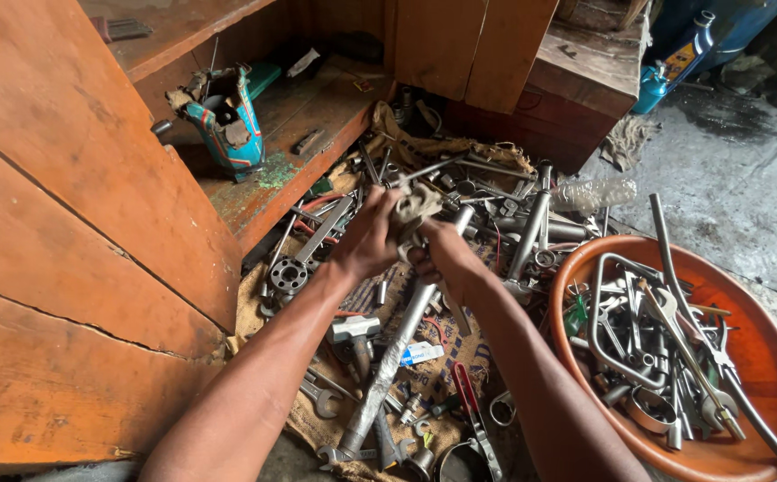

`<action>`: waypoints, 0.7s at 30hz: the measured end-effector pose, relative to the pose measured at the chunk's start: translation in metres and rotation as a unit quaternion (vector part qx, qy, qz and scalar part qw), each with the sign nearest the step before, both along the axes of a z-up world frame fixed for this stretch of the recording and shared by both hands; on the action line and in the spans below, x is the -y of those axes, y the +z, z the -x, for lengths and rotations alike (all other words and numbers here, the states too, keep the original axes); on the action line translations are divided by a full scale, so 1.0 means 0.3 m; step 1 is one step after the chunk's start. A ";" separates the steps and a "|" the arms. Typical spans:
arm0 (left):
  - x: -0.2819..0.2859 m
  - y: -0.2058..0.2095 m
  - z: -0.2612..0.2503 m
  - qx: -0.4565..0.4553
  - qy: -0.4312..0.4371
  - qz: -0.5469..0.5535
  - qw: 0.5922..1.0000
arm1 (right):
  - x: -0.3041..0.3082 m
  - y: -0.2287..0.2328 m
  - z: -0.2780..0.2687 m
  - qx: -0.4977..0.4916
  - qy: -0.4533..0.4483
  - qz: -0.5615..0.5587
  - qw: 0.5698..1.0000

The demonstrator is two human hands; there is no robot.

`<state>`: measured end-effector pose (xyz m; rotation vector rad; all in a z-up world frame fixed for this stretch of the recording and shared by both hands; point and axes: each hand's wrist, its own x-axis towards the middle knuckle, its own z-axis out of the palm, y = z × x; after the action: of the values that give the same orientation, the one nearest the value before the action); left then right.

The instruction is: The person cleans various metal tools and mechanical parts by wiping them with a cloth rag and fitting components together by hand.

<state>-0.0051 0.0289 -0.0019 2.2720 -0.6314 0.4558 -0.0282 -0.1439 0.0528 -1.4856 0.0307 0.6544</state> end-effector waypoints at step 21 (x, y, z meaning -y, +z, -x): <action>-0.034 -0.022 -0.086 -0.388 0.344 0.401 0.755 | -0.112 -0.114 0.009 0.139 0.024 0.114 0.983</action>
<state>0.0206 0.0389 -0.0086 1.5244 0.7445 0.0314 -0.0310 -0.1104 0.0186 -1.7933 -0.1514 0.4886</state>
